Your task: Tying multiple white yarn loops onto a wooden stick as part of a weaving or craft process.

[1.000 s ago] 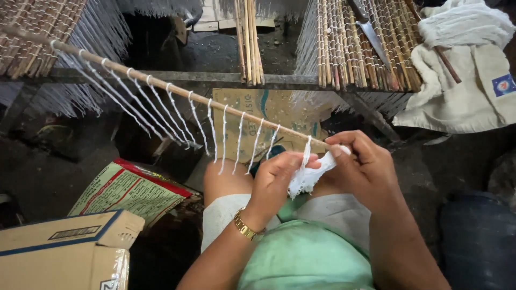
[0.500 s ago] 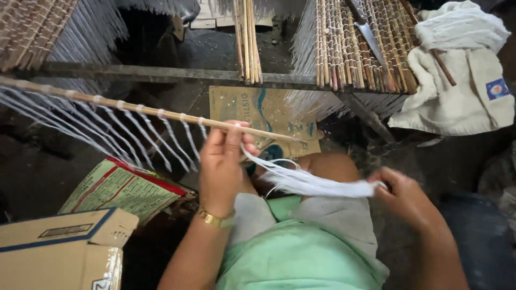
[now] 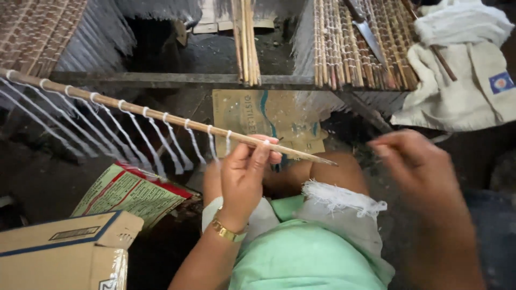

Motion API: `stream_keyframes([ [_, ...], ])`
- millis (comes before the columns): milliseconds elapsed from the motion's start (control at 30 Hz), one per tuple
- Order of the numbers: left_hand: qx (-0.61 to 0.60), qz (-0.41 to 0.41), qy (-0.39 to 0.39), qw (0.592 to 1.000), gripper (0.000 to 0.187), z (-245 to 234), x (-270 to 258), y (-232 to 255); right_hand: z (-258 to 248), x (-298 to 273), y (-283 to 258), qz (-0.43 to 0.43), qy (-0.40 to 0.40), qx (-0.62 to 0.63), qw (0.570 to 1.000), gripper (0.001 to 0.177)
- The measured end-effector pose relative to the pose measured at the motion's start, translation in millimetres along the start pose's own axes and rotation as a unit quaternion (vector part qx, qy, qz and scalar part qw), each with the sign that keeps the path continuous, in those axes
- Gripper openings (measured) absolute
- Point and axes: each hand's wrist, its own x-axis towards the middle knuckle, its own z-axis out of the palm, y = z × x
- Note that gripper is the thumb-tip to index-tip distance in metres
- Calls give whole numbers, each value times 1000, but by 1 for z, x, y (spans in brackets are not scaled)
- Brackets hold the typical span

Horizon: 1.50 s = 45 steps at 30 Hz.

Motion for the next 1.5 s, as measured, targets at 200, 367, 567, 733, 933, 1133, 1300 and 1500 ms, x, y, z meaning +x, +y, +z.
stream_keyframes([
  [200,10,29,-19,999,23,20,-8,-15,39,5,-86,-287,-34,47,956,20],
  [367,30,26,-45,998,20,33,-6,-18,61,16,-72,-236,4,129,963,17],
  [567,103,45,-108,988,9,19,-10,-20,50,17,-59,-180,0,148,972,22],
  [733,54,98,-74,991,8,17,2,-28,58,17,-53,-176,12,156,972,23],
  [933,-71,-43,-31,996,15,21,-7,-32,56,17,-50,-176,22,158,971,15],
  [1133,130,53,-89,986,9,21,0,-19,58,23,-52,-182,-7,205,962,15],
  [1300,156,42,-77,984,9,24,1,-17,55,17,-56,-179,-10,187,966,23],
  [1500,-58,-71,-10,996,14,21,0,-22,51,17,-52,-169,-23,203,964,21],
])
